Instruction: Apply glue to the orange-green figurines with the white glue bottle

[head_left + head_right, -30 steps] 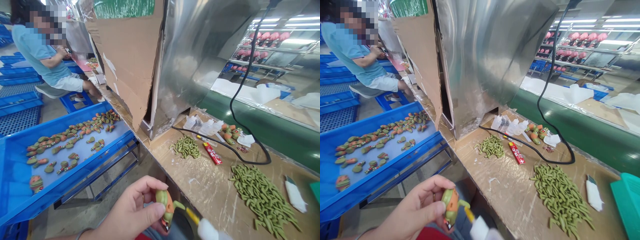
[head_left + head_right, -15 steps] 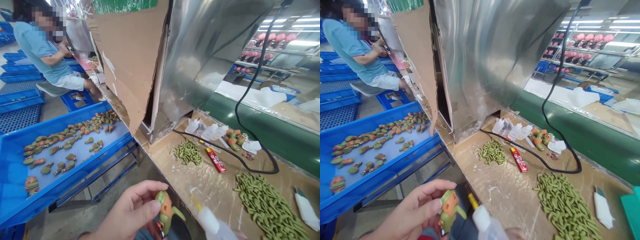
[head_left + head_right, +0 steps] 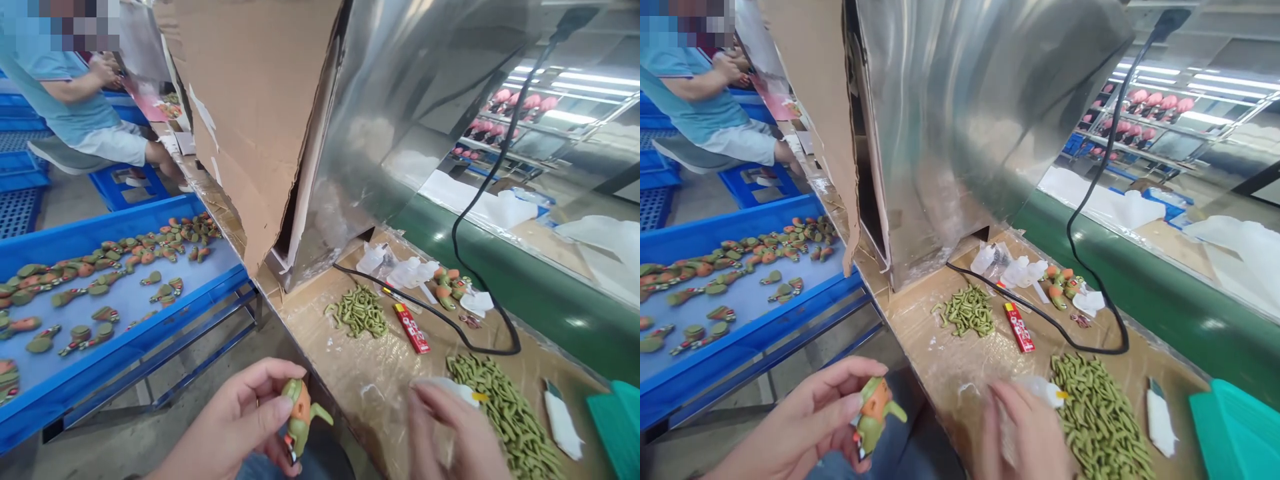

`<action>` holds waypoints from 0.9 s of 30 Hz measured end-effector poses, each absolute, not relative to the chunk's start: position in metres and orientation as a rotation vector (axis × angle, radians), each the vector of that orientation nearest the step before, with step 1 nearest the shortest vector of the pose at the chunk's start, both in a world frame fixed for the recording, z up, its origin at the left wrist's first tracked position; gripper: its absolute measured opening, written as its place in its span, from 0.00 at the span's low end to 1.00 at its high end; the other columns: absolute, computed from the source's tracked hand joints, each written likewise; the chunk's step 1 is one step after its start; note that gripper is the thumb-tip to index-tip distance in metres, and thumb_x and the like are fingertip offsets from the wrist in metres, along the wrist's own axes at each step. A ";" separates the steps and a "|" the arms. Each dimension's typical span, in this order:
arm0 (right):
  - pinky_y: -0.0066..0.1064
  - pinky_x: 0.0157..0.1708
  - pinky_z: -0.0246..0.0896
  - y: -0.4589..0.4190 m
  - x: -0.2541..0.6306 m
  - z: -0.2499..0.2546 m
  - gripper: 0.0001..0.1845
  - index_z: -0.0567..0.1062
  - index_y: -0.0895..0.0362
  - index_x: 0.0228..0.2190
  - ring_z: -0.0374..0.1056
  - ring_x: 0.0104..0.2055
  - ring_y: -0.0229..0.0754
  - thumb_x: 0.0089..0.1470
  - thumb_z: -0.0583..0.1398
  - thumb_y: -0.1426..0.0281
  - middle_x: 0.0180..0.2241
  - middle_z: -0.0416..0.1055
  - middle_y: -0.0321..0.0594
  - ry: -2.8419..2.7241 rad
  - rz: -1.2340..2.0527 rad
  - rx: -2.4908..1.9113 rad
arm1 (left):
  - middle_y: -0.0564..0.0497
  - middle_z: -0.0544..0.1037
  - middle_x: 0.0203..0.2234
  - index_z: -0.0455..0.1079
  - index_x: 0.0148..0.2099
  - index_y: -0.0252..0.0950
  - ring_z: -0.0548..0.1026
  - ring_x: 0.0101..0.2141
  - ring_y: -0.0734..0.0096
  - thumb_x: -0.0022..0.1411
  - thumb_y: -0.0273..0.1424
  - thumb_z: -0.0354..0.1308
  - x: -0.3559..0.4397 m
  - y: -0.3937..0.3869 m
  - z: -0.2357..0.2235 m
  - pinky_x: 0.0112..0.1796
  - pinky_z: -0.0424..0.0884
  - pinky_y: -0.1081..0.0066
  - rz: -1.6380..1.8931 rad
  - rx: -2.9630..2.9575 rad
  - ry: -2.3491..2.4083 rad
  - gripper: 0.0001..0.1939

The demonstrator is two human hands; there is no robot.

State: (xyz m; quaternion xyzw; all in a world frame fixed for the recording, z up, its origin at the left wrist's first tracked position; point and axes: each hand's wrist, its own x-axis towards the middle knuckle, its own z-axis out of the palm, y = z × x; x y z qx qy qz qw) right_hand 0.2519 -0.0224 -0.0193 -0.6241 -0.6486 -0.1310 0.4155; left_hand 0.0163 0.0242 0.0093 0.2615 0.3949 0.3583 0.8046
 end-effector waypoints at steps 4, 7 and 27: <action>0.31 0.37 0.68 0.036 0.214 -0.024 0.10 0.74 0.58 0.35 0.71 0.37 0.42 0.62 0.53 0.72 0.35 0.73 0.41 -1.884 -0.318 -1.748 | 0.53 0.78 0.25 0.76 0.41 0.35 0.75 0.22 0.72 0.49 0.38 0.71 0.016 0.023 0.009 0.24 0.76 0.69 0.779 0.560 0.827 0.18; 0.36 0.36 0.70 0.070 0.198 -0.026 0.04 0.74 0.60 0.35 0.71 0.36 0.44 0.56 0.60 0.78 0.33 0.73 0.40 -1.969 -0.301 -2.023 | 0.53 0.79 0.24 0.76 0.40 0.36 0.76 0.22 0.72 0.48 0.38 0.71 0.012 0.023 0.009 0.23 0.76 0.70 0.804 0.568 0.839 0.17; 0.20 0.32 0.69 -0.022 0.191 -0.003 0.01 0.70 0.52 0.35 0.73 0.33 0.34 0.60 0.58 0.70 0.33 0.73 0.34 -1.533 0.379 -1.443 | 0.54 0.75 0.26 0.73 0.43 0.34 0.75 0.24 0.75 0.54 0.36 0.68 0.010 0.017 0.002 0.24 0.77 0.72 0.765 0.586 0.755 0.16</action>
